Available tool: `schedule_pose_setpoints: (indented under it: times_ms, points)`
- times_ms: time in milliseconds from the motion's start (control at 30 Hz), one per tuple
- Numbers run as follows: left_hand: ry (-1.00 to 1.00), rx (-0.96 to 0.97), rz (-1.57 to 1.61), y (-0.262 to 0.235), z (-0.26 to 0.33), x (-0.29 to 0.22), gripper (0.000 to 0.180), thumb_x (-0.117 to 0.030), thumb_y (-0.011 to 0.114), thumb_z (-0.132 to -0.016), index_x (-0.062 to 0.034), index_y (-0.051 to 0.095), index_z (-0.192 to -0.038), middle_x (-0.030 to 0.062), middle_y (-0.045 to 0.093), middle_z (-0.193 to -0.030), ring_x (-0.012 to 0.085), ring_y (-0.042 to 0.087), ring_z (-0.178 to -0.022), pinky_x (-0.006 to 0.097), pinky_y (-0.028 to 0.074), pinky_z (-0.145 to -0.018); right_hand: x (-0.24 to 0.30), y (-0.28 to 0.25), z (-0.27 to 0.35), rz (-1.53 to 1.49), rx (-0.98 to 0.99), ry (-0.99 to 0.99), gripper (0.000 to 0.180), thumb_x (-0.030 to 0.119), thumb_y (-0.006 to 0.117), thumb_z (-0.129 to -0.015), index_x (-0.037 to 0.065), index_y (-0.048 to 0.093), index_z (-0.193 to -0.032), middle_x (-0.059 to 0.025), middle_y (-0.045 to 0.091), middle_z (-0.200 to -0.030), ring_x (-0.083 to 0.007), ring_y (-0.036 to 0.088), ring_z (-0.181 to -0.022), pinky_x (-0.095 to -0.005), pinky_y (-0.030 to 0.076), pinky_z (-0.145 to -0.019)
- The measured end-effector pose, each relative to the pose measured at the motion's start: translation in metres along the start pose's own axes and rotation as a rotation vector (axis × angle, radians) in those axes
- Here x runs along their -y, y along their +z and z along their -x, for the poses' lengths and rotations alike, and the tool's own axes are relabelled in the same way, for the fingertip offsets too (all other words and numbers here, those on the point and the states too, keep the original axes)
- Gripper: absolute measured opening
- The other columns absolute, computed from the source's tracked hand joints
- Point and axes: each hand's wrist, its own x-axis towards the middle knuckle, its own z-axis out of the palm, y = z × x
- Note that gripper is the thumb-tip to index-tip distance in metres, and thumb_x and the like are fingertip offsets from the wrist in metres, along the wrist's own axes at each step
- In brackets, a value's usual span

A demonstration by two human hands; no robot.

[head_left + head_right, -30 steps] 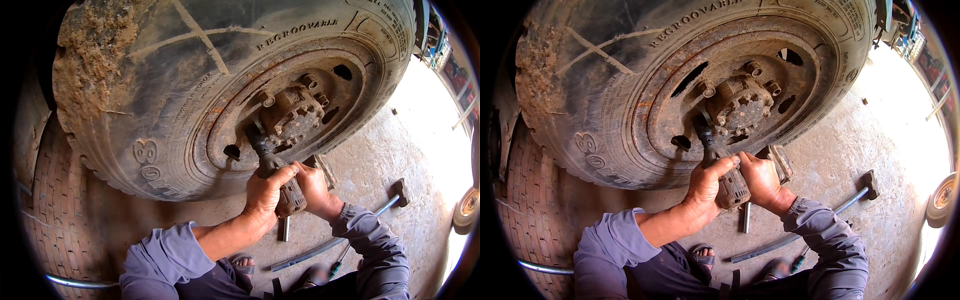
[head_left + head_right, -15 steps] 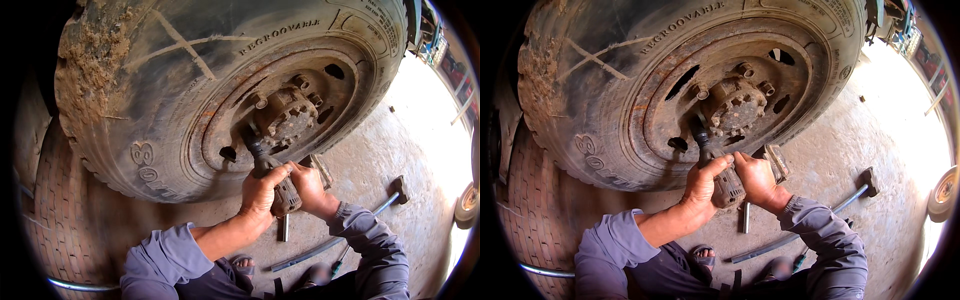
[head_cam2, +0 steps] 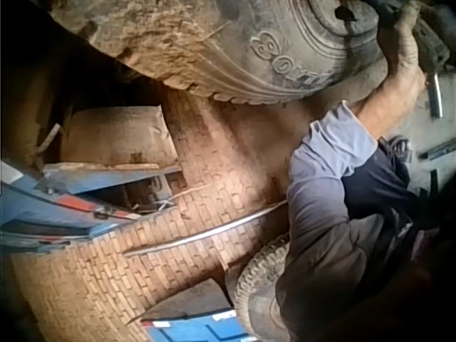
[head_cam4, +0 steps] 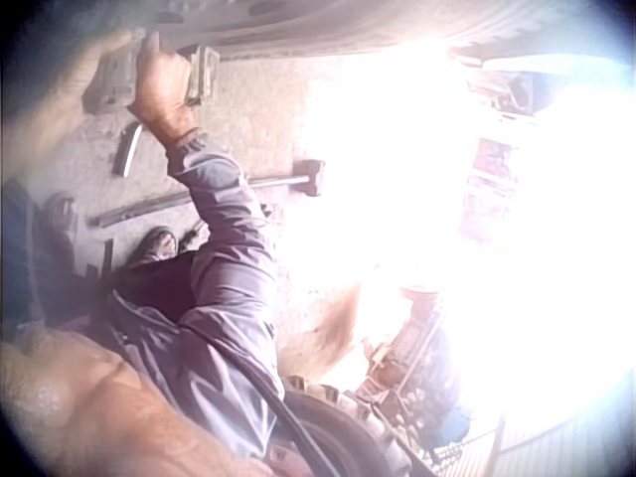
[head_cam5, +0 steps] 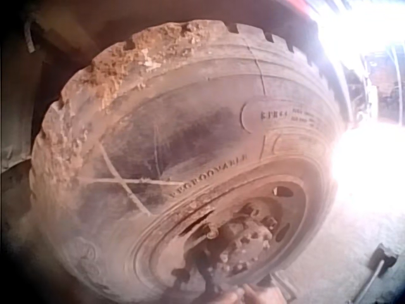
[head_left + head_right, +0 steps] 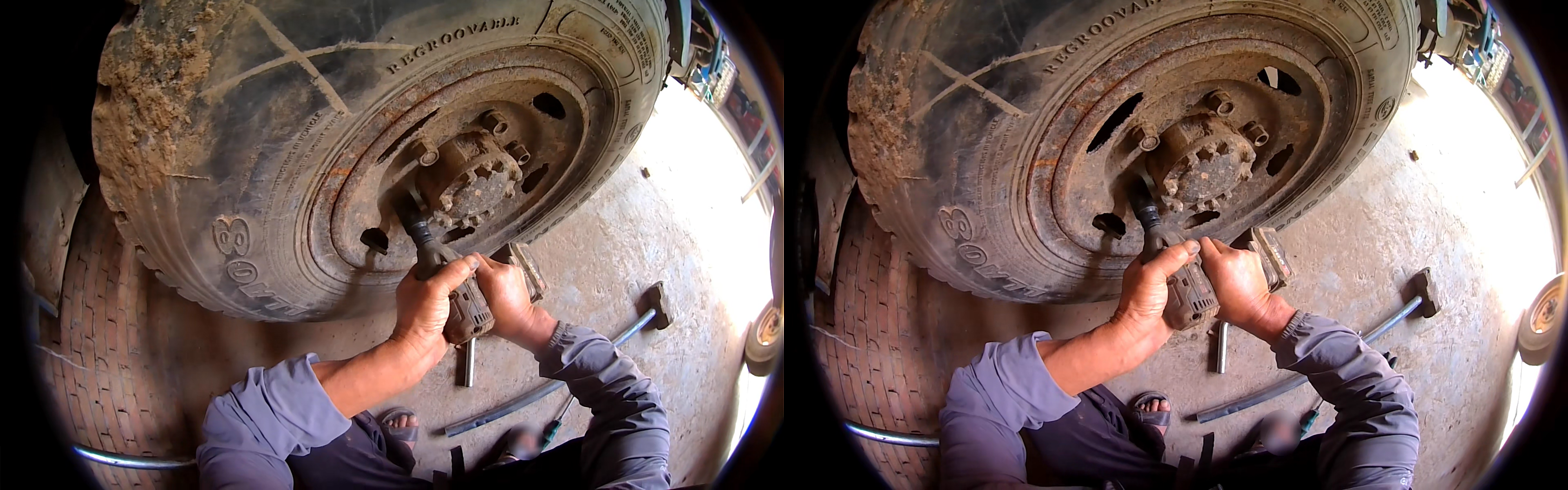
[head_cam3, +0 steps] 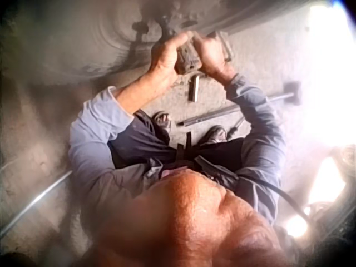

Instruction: The person uses a cordless impact wrench to loosen and remove lug nuts from a vehicle tire. They systematically work around the wheel hub, removing each nut and placing them aside on the ground.

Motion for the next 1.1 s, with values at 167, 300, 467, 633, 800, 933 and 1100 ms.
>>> schedule_pose_setpoints:
  times_ms: [167,300,467,633,800,933,1100]
  points:
    - [-0.008,-0.003,-0.002,-0.0014,-0.0006,-0.0011,0.028,-0.016,0.081,-0.079,-0.0061,0.060,-0.093,0.0017,0.062,-0.085,0.0107,0.059,-0.075,0.029,0.050,-0.068,0.0037,-0.0026,-0.0009,-0.012,-0.005,-0.005,0.051,0.022,0.078,-0.064,0.002,0.048,-0.101,-0.0207,0.063,-0.087,-0.0438,0.065,-0.079,-0.0497,0.052,-0.066]
    - [-0.010,-0.011,-0.005,-0.0019,-0.0021,-0.0004,0.029,-0.017,0.082,-0.078,-0.0062,0.059,-0.093,0.0019,0.062,-0.085,0.0108,0.059,-0.076,0.029,0.050,-0.069,0.0016,-0.0004,-0.0001,-0.012,0.003,0.001,0.053,0.022,0.079,-0.064,0.002,0.048,-0.102,-0.0206,0.063,-0.088,-0.0436,0.065,-0.080,-0.0494,0.053,-0.067]
    - [-0.016,-0.034,-0.028,-0.0008,-0.0004,-0.0019,0.030,-0.018,0.082,-0.078,-0.0067,0.060,-0.093,0.0019,0.062,-0.086,0.0110,0.059,-0.078,0.029,0.051,-0.071,0.0012,0.0012,0.0007,-0.014,0.002,0.027,0.053,0.021,0.079,-0.064,0.002,0.048,-0.103,-0.0205,0.063,-0.089,-0.0435,0.065,-0.080,-0.0491,0.053,-0.067]
    - [-0.012,-0.029,-0.021,-0.0013,-0.0003,-0.0018,0.031,-0.019,0.083,-0.078,-0.0067,0.060,-0.094,0.0022,0.062,-0.088,0.0114,0.059,-0.080,0.030,0.051,-0.073,0.0030,0.0009,0.0001,-0.026,-0.014,0.022,0.051,0.021,0.078,-0.065,0.003,0.048,-0.103,-0.0206,0.063,-0.089,-0.0440,0.065,-0.079,-0.0496,0.052,-0.066]
    - [-0.015,-0.022,-0.005,-0.0028,-0.0021,-0.0001,0.032,-0.019,0.083,-0.078,-0.0066,0.060,-0.095,0.0021,0.062,-0.089,0.0116,0.059,-0.080,0.030,0.051,-0.073,0.0038,0.0004,0.0004,-0.028,-0.018,0.022,0.049,0.020,0.077,-0.066,0.003,0.049,-0.102,-0.0206,0.064,-0.088,-0.0439,0.065,-0.079,-0.0499,0.052,-0.066]
    - [-0.002,-0.026,-0.016,-0.0024,-0.0013,-0.0012,0.033,-0.020,0.084,-0.078,-0.0064,0.060,-0.096,0.0021,0.062,-0.089,0.0117,0.059,-0.080,0.030,0.051,-0.074,0.0035,0.0017,0.0002,-0.034,-0.013,0.032,0.048,0.020,0.076,-0.066,0.002,0.050,-0.102,-0.0207,0.064,-0.088,-0.0438,0.065,-0.078,-0.0499,0.052,-0.066]
    - [-0.004,-0.020,-0.012,-0.0016,0.0003,-0.0016,0.034,-0.020,0.084,-0.078,-0.0058,0.060,-0.098,0.0020,0.062,-0.090,0.0115,0.059,-0.081,0.030,0.051,-0.074,0.0021,0.0032,0.0006,-0.047,-0.022,0.023,0.047,0.020,0.076,-0.067,0.002,0.050,-0.101,-0.0208,0.064,-0.087,-0.0440,0.065,-0.079,-0.0497,0.052,-0.066]
